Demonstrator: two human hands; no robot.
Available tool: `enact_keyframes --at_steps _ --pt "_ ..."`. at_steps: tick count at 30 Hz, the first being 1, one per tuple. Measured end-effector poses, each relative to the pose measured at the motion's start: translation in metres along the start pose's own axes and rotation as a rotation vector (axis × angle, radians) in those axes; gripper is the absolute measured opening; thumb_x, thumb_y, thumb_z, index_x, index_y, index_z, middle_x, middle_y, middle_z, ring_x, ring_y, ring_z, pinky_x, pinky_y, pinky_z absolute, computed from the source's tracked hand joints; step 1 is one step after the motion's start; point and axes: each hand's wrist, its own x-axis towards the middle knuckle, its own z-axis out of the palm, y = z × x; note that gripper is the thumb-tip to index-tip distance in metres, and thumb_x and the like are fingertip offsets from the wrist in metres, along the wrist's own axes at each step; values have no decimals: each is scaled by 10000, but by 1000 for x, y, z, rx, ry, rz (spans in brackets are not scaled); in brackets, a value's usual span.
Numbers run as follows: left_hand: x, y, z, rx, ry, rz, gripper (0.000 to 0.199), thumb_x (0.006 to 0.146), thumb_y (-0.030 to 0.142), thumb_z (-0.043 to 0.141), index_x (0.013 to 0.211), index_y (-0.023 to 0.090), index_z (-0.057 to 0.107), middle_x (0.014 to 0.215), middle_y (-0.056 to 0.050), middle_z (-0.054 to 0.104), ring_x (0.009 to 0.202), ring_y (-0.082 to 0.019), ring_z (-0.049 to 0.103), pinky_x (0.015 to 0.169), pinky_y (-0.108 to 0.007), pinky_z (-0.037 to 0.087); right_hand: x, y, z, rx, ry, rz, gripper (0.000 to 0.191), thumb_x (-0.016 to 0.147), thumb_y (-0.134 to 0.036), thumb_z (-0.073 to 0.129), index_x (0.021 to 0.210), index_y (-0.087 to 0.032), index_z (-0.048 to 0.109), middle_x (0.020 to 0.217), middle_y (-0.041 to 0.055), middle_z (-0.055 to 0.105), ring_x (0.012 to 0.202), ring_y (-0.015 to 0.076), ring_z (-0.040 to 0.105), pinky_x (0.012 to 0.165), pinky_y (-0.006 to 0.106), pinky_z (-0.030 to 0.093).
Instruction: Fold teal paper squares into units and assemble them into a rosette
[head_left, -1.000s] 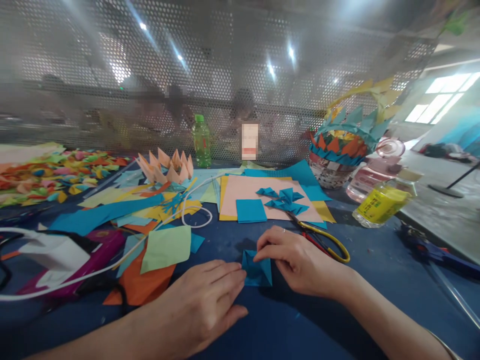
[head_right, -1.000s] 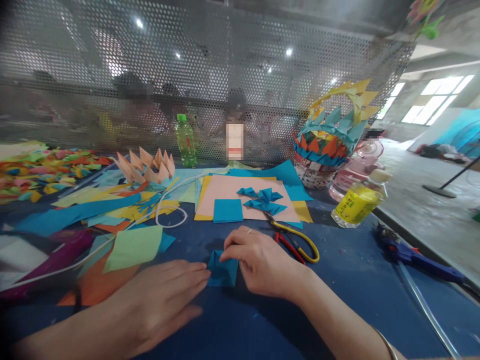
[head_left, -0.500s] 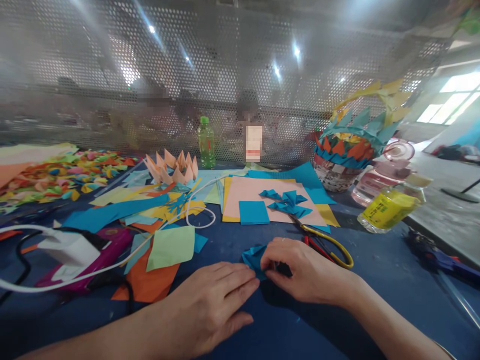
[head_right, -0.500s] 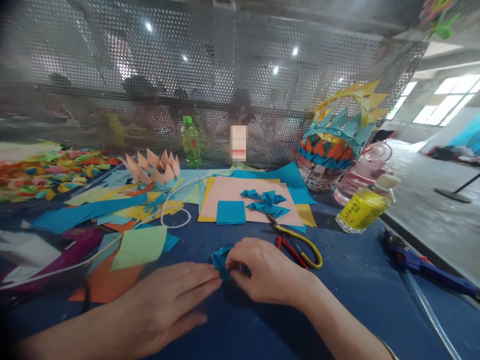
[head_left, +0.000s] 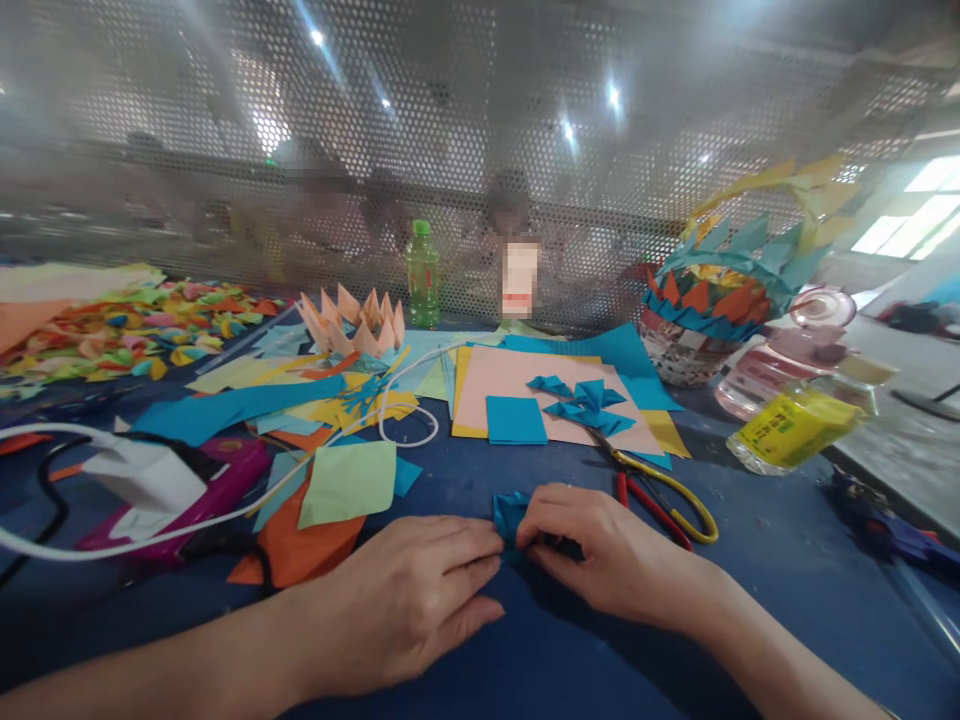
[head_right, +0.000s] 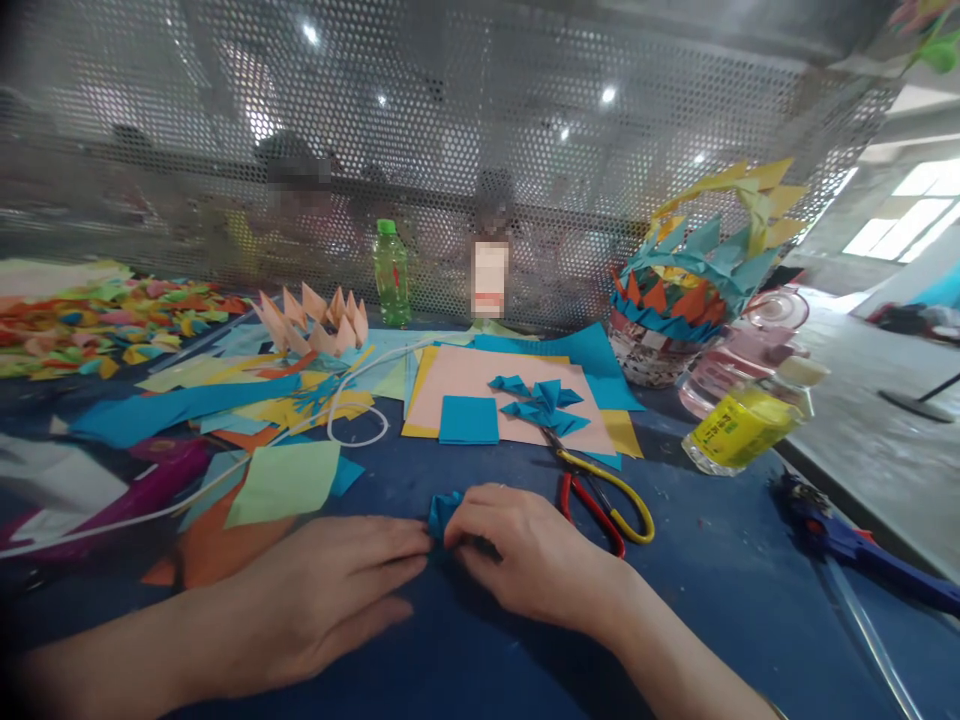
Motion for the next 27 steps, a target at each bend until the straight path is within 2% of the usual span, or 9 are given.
enact_keyframes --at_steps 5,11,24,27 --pt "0 -2 2 1 31 5 360 1038 278 379 1059 89 685 1043 -118 736 970 -238 697 890 -342 568 0 1 0 26 6 -27 210 858 -17 564 949 -168 679 882 29 657 825 146 602 732 244 447" --pt "-1 -1 1 -2 27 -8 352 1038 277 386 1072 94 685 1056 -108 739 956 -246 706 842 -360 581 1 2 -2 80 40 -80 221 822 13 576 876 -164 697 857 27 662 821 144 605 730 235 459" --pt "-2 -1 2 10 70 -4 353 1044 297 358 1068 106 654 1062 -122 726 935 -234 697 811 -337 573 -2 0 -7 53 -22 -72 254 816 23 563 887 -173 707 931 30 652 869 144 614 778 247 473" --pt "-1 0 1 2 48 -5 357 1045 309 345 1129 104 624 1069 -131 713 935 -241 683 795 -348 567 -1 -1 -8 48 -27 -78 252 803 38 564 860 -168 698 932 25 646 865 140 608 768 241 467"
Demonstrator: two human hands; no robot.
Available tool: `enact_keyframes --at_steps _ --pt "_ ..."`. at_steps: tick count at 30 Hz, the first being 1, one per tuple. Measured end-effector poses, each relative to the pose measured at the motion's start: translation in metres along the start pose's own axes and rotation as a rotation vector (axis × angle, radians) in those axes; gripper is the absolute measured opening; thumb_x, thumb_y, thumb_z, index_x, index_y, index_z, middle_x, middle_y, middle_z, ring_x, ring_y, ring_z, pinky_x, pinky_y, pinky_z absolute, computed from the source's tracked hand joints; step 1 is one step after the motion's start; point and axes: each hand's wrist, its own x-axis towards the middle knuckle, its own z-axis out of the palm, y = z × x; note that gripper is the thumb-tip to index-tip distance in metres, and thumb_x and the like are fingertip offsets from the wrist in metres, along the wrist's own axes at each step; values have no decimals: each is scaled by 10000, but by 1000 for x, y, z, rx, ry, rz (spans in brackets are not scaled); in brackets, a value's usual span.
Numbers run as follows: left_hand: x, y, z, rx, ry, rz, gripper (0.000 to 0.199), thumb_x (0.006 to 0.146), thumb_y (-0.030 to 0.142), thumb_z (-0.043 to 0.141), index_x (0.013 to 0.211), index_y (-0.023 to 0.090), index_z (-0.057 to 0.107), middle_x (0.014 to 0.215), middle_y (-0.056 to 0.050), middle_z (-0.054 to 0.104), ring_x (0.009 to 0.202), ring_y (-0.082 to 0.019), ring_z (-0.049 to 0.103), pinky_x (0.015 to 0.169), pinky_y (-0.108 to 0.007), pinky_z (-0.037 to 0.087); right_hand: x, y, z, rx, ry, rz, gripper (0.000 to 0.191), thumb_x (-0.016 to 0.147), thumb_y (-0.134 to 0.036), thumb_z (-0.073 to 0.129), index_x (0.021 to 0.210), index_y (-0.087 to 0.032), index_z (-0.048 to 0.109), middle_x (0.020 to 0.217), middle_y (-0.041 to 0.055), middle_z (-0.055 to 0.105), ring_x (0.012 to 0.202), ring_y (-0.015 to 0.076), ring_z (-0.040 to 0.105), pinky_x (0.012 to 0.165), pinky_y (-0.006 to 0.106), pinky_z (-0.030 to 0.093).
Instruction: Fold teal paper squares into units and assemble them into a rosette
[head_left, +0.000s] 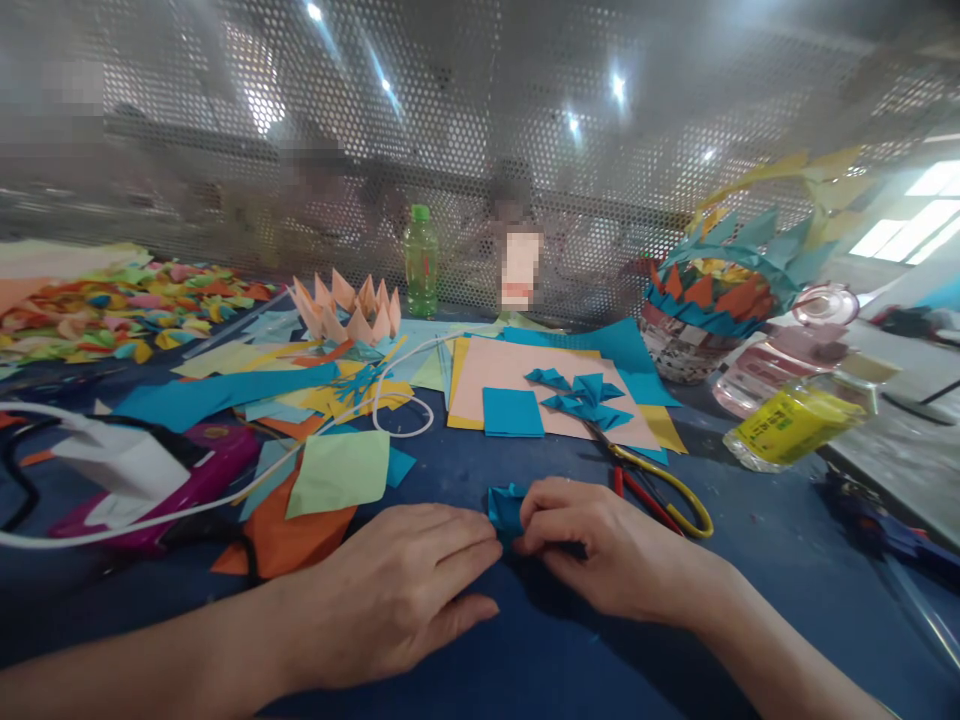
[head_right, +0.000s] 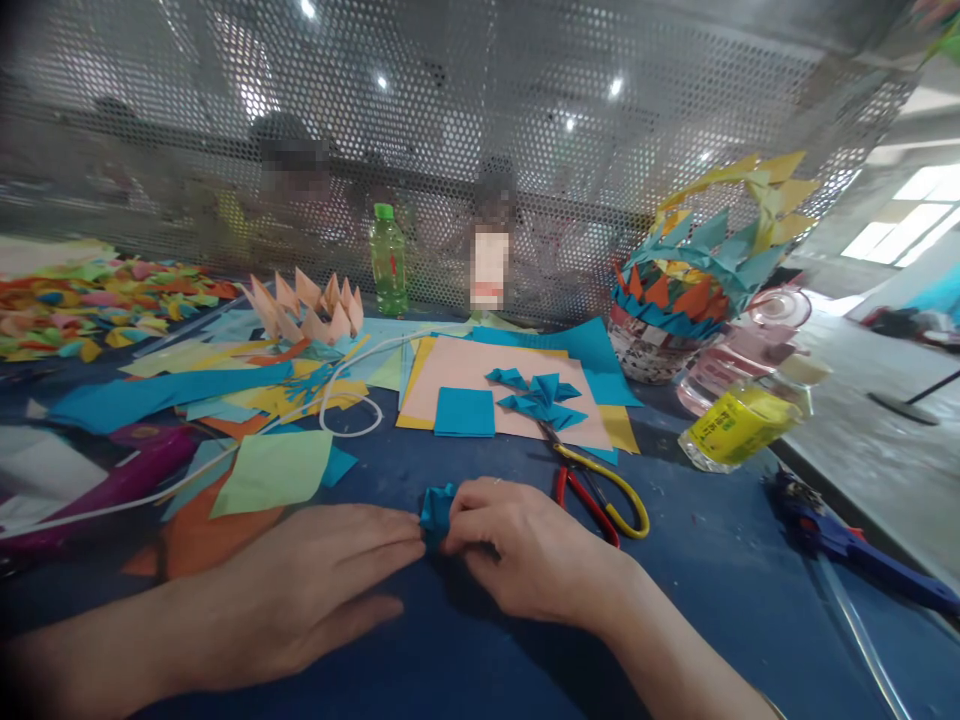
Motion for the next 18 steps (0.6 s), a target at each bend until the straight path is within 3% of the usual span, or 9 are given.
enact_keyframes --at_steps 3,7,18 --pt "2 0 0 -3 -64 -12 334 1027 317 399 1218 112 581 1093 -125 690 965 -263 659 819 -385 552 0 -1 0 -11 1 -10 239 802 34 563 828 -165 692 901 24 640 844 142 601 745 240 465" --pt "3 -1 3 -21 -143 -37 294 989 326 492 1161 120 611 1085 -120 664 958 -273 634 826 -399 538 -1 -1 0 -25 2 -16 261 820 22 545 863 -178 706 919 33 656 852 152 609 748 247 474" --pt "3 -1 7 4 -151 -37 280 964 312 542 1155 122 620 1098 -108 644 972 -266 610 853 -392 524 -2 -3 -3 -55 -3 -9 334 720 57 492 858 -159 706 887 45 653 847 169 609 739 268 492"
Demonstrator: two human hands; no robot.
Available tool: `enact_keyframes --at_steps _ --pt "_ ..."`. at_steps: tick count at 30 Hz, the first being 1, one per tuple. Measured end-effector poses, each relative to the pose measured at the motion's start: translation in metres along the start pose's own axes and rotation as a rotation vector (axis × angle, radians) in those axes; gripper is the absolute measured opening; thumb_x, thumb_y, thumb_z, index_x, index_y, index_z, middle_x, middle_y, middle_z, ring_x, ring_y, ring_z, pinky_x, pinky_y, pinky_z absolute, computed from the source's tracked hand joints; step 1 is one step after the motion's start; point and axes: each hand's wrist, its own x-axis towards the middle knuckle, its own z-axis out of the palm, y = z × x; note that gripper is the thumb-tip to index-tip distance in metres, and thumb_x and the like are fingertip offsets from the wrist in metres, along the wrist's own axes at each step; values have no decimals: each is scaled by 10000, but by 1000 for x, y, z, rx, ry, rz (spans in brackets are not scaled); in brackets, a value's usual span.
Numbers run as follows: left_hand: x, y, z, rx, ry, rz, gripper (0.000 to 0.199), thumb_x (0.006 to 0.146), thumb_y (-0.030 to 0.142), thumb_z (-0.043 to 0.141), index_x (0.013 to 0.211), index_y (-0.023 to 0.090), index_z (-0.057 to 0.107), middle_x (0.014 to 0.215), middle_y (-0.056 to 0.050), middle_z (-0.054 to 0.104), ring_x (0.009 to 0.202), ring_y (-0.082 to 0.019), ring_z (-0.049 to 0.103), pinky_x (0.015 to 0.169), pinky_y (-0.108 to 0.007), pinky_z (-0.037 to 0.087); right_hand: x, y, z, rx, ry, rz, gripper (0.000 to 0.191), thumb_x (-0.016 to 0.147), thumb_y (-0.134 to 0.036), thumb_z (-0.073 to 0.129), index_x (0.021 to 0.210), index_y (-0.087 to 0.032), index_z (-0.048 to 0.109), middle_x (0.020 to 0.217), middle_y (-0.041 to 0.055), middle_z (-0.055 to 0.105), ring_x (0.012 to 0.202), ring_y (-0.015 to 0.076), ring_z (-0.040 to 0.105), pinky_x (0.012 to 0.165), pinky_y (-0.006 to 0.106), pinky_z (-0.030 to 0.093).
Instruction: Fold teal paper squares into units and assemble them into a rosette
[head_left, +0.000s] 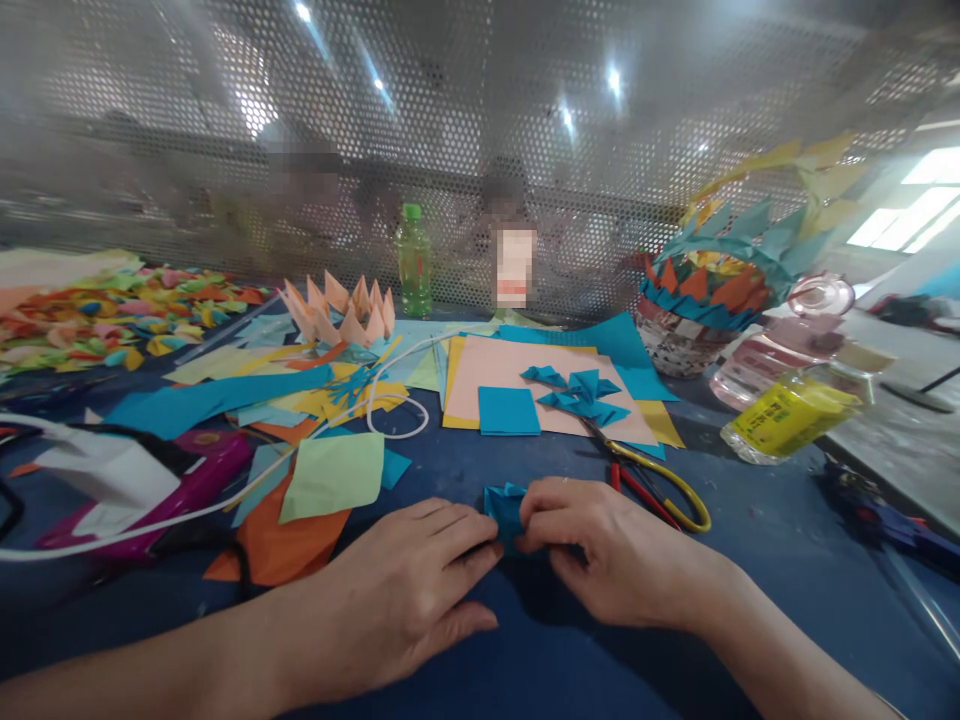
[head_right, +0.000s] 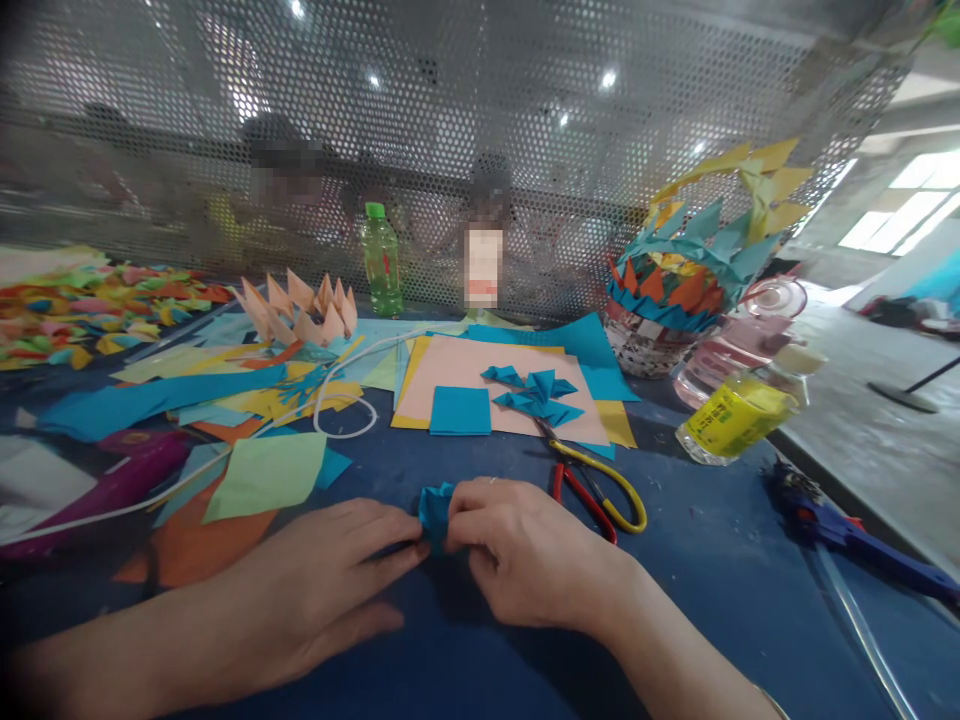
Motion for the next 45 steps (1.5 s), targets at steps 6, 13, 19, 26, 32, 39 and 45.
enact_keyframes --at_steps 6,13,19,26,32,39,45 --pt "0 2 2 31 -13 2 255 971 308 529 1090 103 623 1035 -106 648 915 -262 623 820 -396 533 -2 -1 -3 -52 -54 25 328 789 36 501 871 -158 752 914 49 677 839 163 633 756 270 502" --pt "0 7 -3 53 92 16 360 1039 298 357 1039 79 643 1019 -124 684 910 -255 646 794 -363 544 -3 -1 -2 -65 -39 25 316 762 52 510 814 -145 752 892 46 684 826 155 640 750 254 509" --pt "2 8 -7 63 125 9 353 1040 281 359 1048 100 662 1021 -112 703 906 -246 660 794 -356 545 -1 13 -4 -102 198 -65 441 783 65 422 1031 -139 723 1047 92 644 972 191 613 845 299 502" --pt "3 8 -9 39 108 11 339 1035 276 370 1039 105 663 1000 -105 696 888 -253 656 767 -366 538 -1 18 -3 -153 84 28 434 787 84 423 1038 -177 662 1083 80 592 1003 199 578 861 320 490" --pt "-1 6 -9 19 181 25 253 1015 226 427 1023 121 657 999 -96 688 904 -237 635 810 -353 504 0 17 -2 -141 119 75 330 842 40 455 1037 -185 595 1079 65 593 1009 197 567 889 333 474" --pt "-3 -7 -7 -170 247 -111 227 976 144 476 800 153 620 979 -60 640 879 -186 567 771 -303 434 4 17 3 -167 161 167 179 982 -148 460 1098 -196 588 1083 72 604 1015 215 568 915 377 460" --pt "4 -16 -3 -311 253 -284 229 996 192 451 893 177 655 993 -47 642 941 -176 582 851 -291 418 7 14 11 -144 171 234 168 846 -127 684 972 -188 591 1026 55 606 1002 235 562 882 372 456"
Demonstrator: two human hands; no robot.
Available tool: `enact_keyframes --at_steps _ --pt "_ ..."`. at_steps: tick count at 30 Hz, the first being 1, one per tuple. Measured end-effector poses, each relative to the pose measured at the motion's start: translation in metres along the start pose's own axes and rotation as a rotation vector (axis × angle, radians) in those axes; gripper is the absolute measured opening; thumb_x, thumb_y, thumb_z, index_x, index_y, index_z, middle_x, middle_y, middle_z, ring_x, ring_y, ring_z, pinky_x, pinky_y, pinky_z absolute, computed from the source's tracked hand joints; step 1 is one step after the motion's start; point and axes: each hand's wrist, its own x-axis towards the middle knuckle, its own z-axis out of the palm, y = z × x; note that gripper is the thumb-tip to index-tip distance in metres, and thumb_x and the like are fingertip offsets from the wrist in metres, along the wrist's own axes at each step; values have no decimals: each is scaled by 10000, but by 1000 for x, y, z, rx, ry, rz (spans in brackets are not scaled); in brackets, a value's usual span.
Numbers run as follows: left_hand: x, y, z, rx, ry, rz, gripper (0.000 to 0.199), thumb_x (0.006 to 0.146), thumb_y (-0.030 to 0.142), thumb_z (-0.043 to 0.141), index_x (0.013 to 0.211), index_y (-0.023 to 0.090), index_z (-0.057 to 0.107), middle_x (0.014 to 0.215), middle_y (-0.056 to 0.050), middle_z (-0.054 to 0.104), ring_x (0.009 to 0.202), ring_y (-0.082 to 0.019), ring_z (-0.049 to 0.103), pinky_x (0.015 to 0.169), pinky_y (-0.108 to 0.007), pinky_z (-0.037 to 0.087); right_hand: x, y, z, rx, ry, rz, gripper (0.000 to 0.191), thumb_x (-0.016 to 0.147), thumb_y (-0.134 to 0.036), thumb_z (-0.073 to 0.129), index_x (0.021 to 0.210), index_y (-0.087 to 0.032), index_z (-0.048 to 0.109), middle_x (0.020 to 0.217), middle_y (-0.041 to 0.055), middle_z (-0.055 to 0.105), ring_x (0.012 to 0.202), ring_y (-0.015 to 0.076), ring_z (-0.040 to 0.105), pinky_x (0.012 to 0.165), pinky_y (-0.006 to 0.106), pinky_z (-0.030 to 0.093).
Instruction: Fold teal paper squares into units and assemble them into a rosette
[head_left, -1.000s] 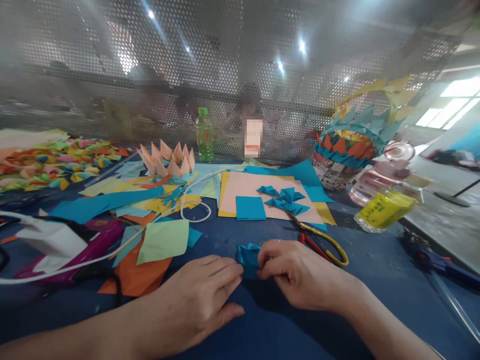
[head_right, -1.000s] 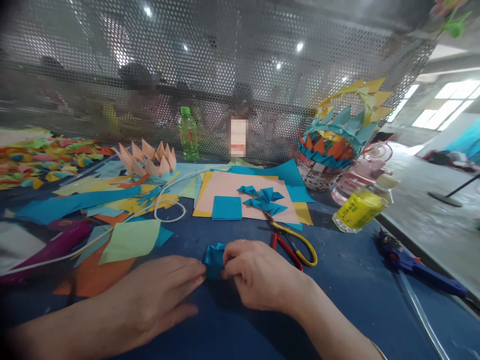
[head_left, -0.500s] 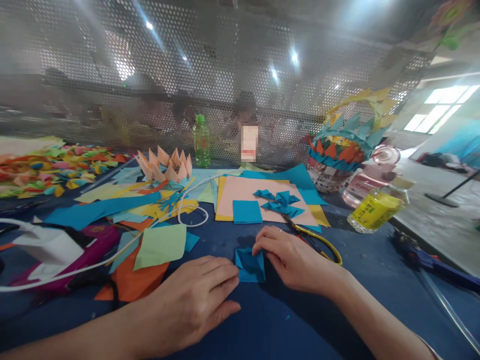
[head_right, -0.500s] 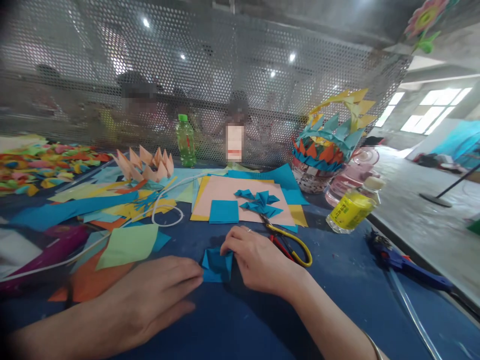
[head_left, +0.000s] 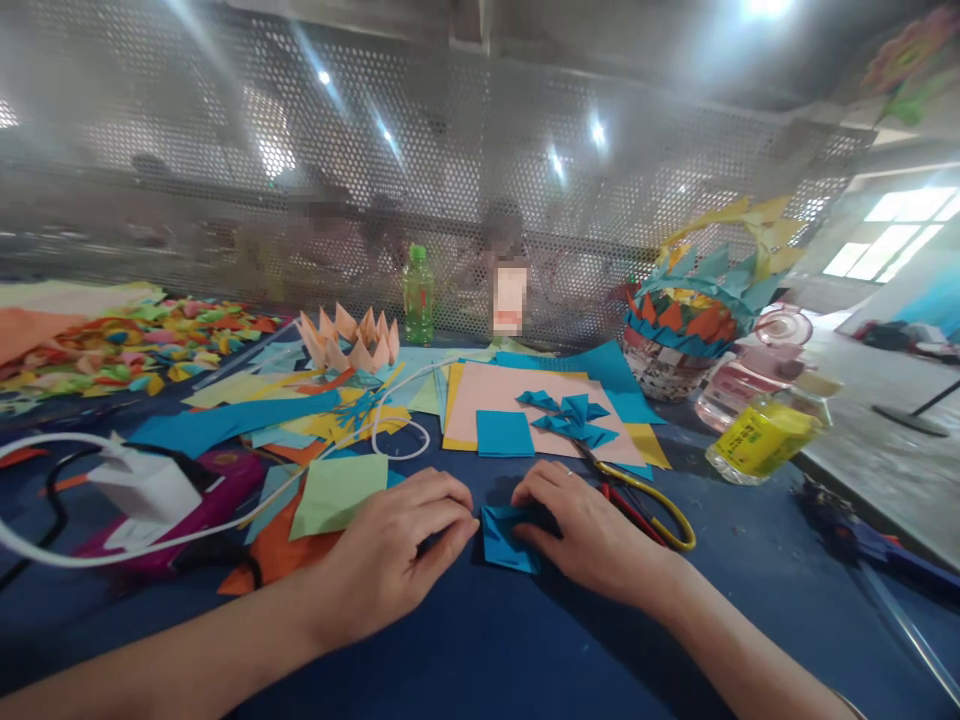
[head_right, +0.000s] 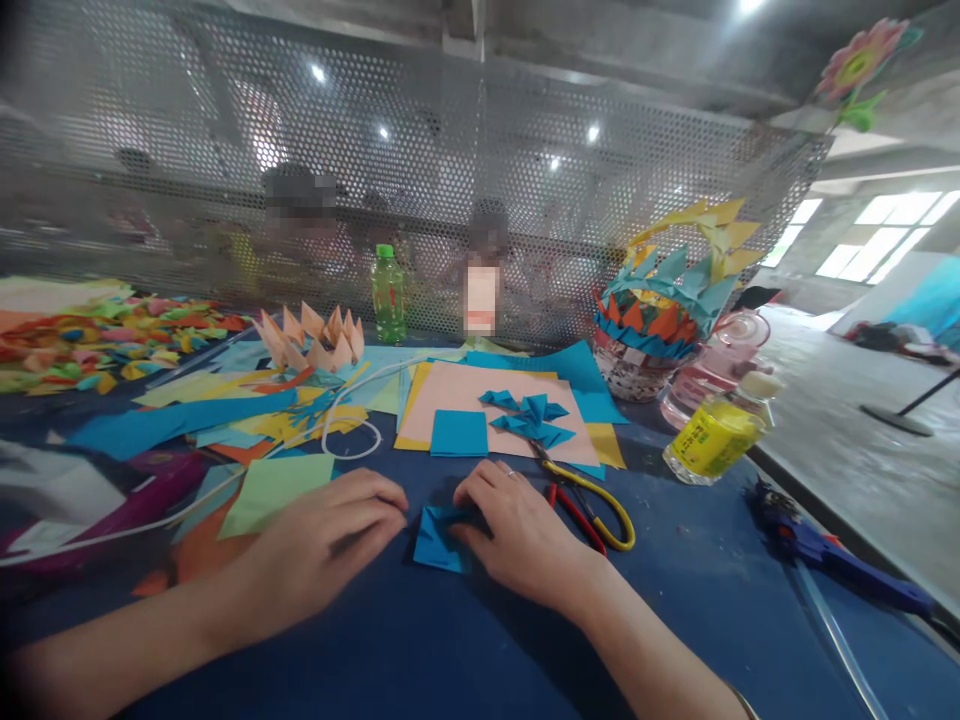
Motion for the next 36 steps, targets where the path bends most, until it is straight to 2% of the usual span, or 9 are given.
enact_keyframes --at_steps 3,10,13,17,19,22,25,30,36 --pt "5 0 0 -33 4 -85 193 985 223 471 968 179 658 1012 -48 654 964 -177 597 875 -281 431 1 -1 2 41 28 21 164 832 -91 682 904 -186 570 966 43 603 949 221 567 847 354 450" --pt "15 4 -4 -188 -40 -344 281 940 343 525 1126 167 643 1045 -58 692 830 -174 645 696 -248 497 4 -6 5 91 79 15 129 895 -83 583 859 -199 540 878 17 610 841 182 573 720 287 442" --pt "15 3 -4 -259 -86 -390 326 897 366 573 1150 176 651 924 -31 698 719 -159 614 618 -235 467 4 -13 7 104 110 -15 107 912 -109 567 872 -205 540 875 12 613 825 176 571 715 284 438" --pt "13 1 -6 -334 -108 -422 188 803 309 643 905 169 718 641 33 590 564 -118 480 524 -220 348 6 -22 12 233 200 -85 65 912 -159 581 946 -213 567 908 14 631 842 167 581 762 281 453" --pt "13 0 -8 -398 -88 -454 157 776 307 644 796 160 697 596 41 549 552 -110 466 518 -214 339 6 -25 13 318 241 -51 163 908 -210 597 1067 -218 565 946 22 638 836 162 581 759 274 466" --pt "15 -2 -8 -527 -55 -527 226 757 374 640 810 155 662 562 41 547 501 -112 487 474 -210 373 5 -27 13 394 230 20 330 893 -282 626 1202 -216 532 971 26 635 812 157 573 738 266 479" --pt "14 -5 -5 -657 -35 -583 295 717 433 668 818 158 634 505 42 557 443 -126 521 434 -221 418 3 -27 13 416 187 53 266 862 -301 663 1103 -208 595 920 10 643 779 154 562 706 256 470" --pt "10 -3 -6 -812 6 -613 314 686 429 752 775 147 647 586 -9 671 555 -148 646 559 -243 517 5 -25 16 420 163 84 119 896 -293 609 925 -192 664 802 -2 642 702 143 532 642 252 429" --pt "10 0 -8 -898 52 -592 374 636 434 834 810 137 688 781 -62 750 750 -186 708 719 -277 542 6 -20 19 459 319 20 128 860 -295 630 852 -186 696 859 29 590 713 144 527 597 250 418"
